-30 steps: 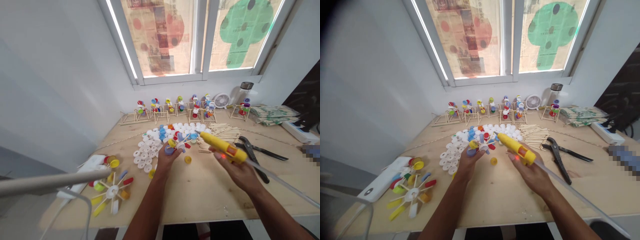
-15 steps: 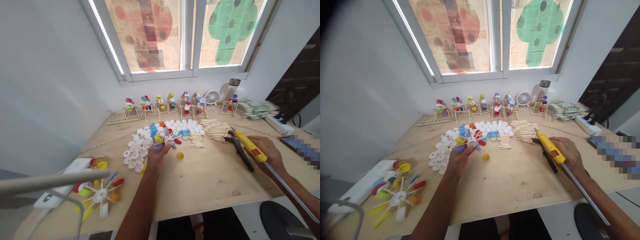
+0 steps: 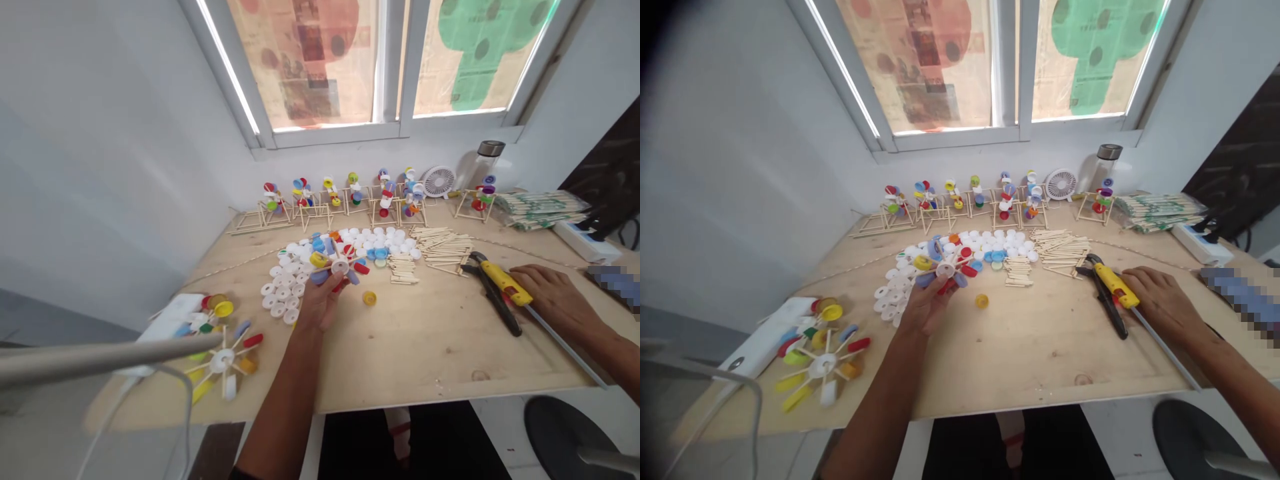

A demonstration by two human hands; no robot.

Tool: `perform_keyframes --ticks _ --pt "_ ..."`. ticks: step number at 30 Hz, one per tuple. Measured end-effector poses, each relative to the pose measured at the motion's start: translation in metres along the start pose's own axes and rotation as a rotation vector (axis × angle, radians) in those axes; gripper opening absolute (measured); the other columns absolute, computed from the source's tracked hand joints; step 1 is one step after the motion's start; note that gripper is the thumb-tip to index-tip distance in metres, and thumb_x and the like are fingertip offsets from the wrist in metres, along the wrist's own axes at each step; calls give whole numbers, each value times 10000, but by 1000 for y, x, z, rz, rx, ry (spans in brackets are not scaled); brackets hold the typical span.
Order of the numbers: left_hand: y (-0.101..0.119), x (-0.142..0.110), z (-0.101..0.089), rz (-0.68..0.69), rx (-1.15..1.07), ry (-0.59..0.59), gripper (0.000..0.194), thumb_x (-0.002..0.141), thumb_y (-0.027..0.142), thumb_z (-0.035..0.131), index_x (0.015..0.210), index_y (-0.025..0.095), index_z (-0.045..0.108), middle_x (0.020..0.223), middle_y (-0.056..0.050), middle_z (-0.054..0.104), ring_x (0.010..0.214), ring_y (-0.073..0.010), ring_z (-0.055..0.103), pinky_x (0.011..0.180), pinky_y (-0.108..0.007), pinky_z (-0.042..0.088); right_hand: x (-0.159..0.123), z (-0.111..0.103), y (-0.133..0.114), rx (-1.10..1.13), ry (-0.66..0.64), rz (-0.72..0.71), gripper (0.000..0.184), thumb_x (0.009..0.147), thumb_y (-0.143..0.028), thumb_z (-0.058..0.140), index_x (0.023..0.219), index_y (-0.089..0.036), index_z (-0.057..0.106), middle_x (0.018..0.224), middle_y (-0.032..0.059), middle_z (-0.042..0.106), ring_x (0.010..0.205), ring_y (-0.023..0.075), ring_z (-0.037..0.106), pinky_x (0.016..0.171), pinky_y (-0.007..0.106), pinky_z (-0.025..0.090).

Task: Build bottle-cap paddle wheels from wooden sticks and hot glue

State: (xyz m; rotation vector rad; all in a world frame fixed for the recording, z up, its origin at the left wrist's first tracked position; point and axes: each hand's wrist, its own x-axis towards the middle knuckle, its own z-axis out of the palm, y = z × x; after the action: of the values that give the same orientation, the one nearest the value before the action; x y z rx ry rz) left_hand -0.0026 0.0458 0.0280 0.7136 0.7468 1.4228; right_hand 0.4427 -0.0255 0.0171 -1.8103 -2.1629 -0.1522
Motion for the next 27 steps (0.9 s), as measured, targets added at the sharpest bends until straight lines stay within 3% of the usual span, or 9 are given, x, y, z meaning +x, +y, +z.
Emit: perform_keyframes --ticks 3,6,8,11,12,15,19,23,27 --pt "1 1 0 5 6 1 328 561 255 813 835 190 646 885 -38 692 846 -188 641 772 -340 499 -2 -5 6 -42 -27 10 397 700 -257 684 1094 -211 658 1170 150 622 1115 277 523 863 415 345" --pt "2 0 1 7 -20 9 326 556 242 817 832 189 651 876 -35 693 841 -186 640 762 -330 496 -2 -19 -6 -86 48 16 397 689 -249 666 1086 -240 664 1183 141 616 1127 283 521 865 439 345" --pt "4 -2 2 10 -43 14 313 563 224 814 830 188 655 880 -30 691 842 -182 636 755 -320 494 1 -27 -30 -66 151 24 371 712 -212 618 1080 -228 664 1184 142 612 1137 288 515 896 448 345" --pt "6 -3 4 16 -59 12 306 588 213 801 856 187 656 908 -34 691 851 -183 635 747 -312 491 11 -25 -90 102 213 39 313 782 -239 556 1080 -191 635 1100 138 640 1070 270 555 904 421 398" --pt "6 -3 4 19 -63 13 313 587 214 803 862 184 656 909 -37 692 853 -186 636 744 -310 490 17 -20 -113 216 195 35 300 805 -270 539 1085 -194 615 1086 124 642 1048 253 569 890 406 425" --pt "5 -1 3 24 -86 21 336 560 202 819 855 174 659 877 -34 694 833 -183 640 728 -299 485 37 4 -180 470 -67 -16 292 861 -362 471 1092 -228 589 1087 78 633 915 191 612 770 333 489" --pt "3 2 0 29 -116 9 313 569 182 813 843 171 662 837 -25 694 799 -171 643 726 -294 477 66 32 -240 409 -208 -60 342 849 -391 480 1130 -221 573 1076 71 626 873 181 624 722 299 477" --pt "4 1 0 35 -129 -14 274 580 188 808 811 160 664 813 -28 693 798 -177 647 742 -304 473 81 47 -266 166 -236 -82 314 839 -395 498 1062 -196 593 1020 90 621 929 231 595 696 302 442" --pt "6 -1 2 37 -121 -30 284 590 191 801 843 165 673 805 -25 695 843 -193 651 780 -316 463 84 55 -268 114 -214 -112 197 835 -311 488 919 -182 610 931 87 618 868 222 578 678 303 423"
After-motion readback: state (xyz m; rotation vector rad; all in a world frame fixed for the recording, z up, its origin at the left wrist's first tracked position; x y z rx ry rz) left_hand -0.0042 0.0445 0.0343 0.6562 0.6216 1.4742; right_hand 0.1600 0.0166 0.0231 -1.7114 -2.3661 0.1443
